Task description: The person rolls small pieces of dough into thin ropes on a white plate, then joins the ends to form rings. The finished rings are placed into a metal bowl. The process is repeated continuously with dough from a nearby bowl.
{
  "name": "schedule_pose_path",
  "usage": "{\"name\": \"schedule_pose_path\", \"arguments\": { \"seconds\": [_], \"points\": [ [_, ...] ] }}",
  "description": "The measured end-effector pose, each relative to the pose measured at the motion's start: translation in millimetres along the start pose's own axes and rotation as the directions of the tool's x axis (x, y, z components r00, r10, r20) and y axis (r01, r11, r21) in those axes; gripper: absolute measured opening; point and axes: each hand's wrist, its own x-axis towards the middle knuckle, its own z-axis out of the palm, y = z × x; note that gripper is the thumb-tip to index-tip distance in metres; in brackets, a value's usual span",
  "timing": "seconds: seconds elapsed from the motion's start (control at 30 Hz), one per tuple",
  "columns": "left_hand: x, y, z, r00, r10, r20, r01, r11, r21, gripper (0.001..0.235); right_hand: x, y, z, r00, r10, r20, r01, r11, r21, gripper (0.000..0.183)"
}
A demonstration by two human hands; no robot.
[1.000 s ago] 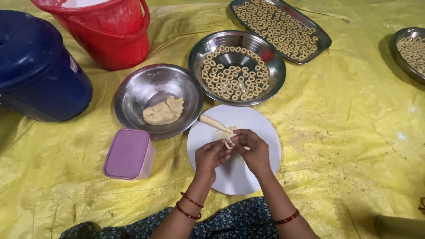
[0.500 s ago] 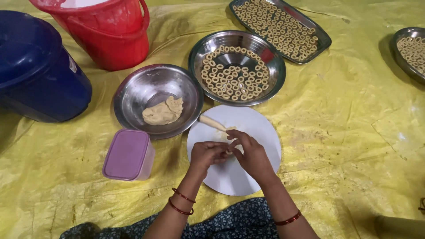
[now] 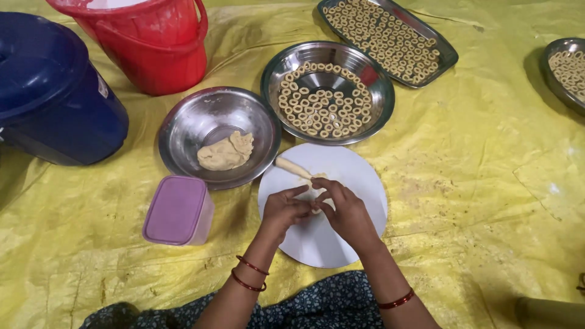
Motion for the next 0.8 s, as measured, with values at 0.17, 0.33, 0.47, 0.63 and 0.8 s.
{"name": "schedule_pose_path", "arguments": {
  "seconds": [0.17, 0.33, 0.47, 0.63, 0.8],
  "points": [
    [-0.9, -0.3, -2.0, 0.985, -0.168, 0.041, 0.172, 0.981, -0.094, 0.059, 1.0, 17.6, -2.0, 0.997, 0.013, -0.076, 0.009, 0.961, 0.276, 0.072],
    [-7.9, 1.4, -2.9, 0.982, -0.174, 0.072, 0.181, 0.98, -0.088, 0.045, 10.4, 51.5, 6.9, 0.967, 0.201, -0.155, -0.057, 0.767, 0.639, 0.078],
    [-14.4, 7.4, 2.4, 0.992, -0.12, 0.034, 0.122, 0.99, -0.075, 0.04, 14.7, 70.7, 20.2, 0.896, 0.42, -0.148, -0.12, 0.549, 0.827, 0.077],
    [-28.9, 27.8, 1.7, 0.998, -0.045, 0.042, 0.047, 0.998, -0.051, 0.04, 22.4, 75.7, 27.5, 0.794, 0.593, -0.134, -0.139, 0.391, 0.91, 0.076],
    [-30.5, 47.4, -4.2, 0.999, -0.034, 0.014, 0.035, 0.998, -0.043, 0.046, 27.3, 74.8, 39.6, 0.807, 0.573, -0.143, -0.102, 0.374, 0.922, 0.071]
  ]
}}
